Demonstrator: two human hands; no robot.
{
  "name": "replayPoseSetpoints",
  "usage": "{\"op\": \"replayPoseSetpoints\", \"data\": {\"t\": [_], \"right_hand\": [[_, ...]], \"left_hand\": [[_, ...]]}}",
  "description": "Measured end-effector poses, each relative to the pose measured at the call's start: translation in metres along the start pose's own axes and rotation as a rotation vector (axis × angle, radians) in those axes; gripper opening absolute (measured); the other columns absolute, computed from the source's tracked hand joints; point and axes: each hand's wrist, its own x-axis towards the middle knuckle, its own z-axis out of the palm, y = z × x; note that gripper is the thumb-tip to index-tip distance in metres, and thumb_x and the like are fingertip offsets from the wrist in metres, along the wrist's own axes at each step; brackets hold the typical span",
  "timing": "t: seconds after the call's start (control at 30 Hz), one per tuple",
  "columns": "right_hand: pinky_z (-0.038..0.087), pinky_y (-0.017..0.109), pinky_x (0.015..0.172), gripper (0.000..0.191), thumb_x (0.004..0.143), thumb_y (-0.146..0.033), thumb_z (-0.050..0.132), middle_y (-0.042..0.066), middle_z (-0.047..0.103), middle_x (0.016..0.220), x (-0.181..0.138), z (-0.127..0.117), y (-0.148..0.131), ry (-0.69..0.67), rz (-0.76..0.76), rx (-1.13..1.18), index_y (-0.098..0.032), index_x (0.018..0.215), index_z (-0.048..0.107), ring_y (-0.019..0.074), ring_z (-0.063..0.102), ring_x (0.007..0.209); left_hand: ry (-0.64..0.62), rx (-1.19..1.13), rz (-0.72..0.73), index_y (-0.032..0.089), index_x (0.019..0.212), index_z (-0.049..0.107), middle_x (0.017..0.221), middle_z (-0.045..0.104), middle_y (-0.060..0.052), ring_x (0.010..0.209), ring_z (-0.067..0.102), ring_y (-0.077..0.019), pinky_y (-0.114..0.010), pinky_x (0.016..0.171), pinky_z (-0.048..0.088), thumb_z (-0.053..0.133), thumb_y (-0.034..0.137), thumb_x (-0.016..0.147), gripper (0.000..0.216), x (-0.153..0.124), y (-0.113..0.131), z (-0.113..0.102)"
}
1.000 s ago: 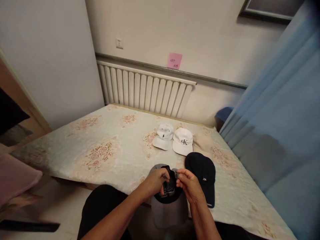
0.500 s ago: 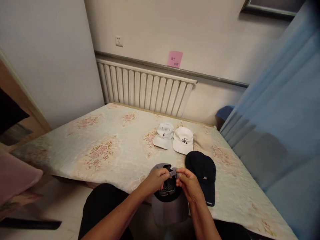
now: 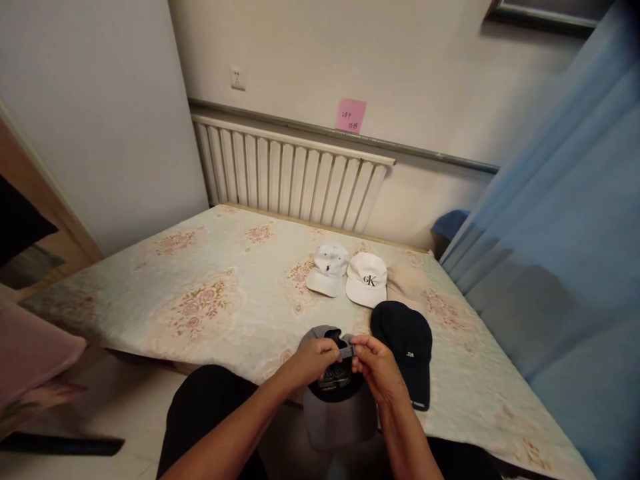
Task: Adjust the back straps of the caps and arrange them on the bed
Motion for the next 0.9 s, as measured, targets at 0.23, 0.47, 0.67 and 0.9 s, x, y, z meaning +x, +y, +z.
{"op": "replayPoseSetpoints", "data": {"t": [0.23, 0.47, 0.67, 0.9], "right_hand": [[0.04, 0.02, 0.045, 0.024, 0.058, -0.027, 0.077, -0.002, 0.059, 0.047, 0.0, 0.001, 0.0, -0.017, 0.005, -0.012, -0.015, 0.076, 0.066, 0.0084, 0.05, 0.042], [0.039, 0.02, 0.045, 0.024, 0.06, -0.028, 0.076, 0.0, 0.061, 0.047, -0.001, 0.001, 0.001, -0.042, 0.004, -0.043, -0.014, 0.077, 0.066, 0.0088, 0.052, 0.041], [0.041, 0.022, 0.045, 0.023, 0.06, -0.028, 0.074, 0.0, 0.062, 0.048, -0.001, 0.004, 0.005, -0.025, -0.012, -0.092, -0.015, 0.076, 0.065, 0.0108, 0.054, 0.041], [0.042, 0.021, 0.043, 0.016, 0.06, -0.022, 0.069, -0.002, 0.061, 0.046, -0.002, 0.008, 0.006, 0.004, -0.032, -0.182, -0.016, 0.074, 0.064, 0.011, 0.054, 0.039]], "left_hand": [[-0.011, 0.016, -0.013, 0.017, 0.072, 0.058, 0.047, 0.041, 0.005, 0.04, 0.04, -0.0102, -0.023, 0.044, 0.027, 0.045, 0.032, 0.077, 0.021, -0.002, 0.004, -0.001], [-0.004, -0.008, -0.001, 0.018, 0.071, 0.057, 0.052, 0.044, 0.004, 0.041, 0.042, -0.0095, -0.022, 0.044, 0.03, 0.047, 0.035, 0.077, 0.021, 0.003, -0.004, 0.0], [0.014, -0.102, 0.01, 0.017, 0.07, 0.055, 0.046, 0.047, 0.005, 0.041, 0.042, -0.0089, -0.022, 0.045, 0.03, 0.049, 0.032, 0.077, 0.017, 0.004, -0.01, 0.009], [0.035, -0.121, 0.034, 0.017, 0.068, 0.055, 0.047, 0.049, 0.005, 0.042, 0.044, -0.0085, -0.021, 0.046, 0.032, 0.049, 0.032, 0.076, 0.018, 0.006, -0.014, 0.016]]}}
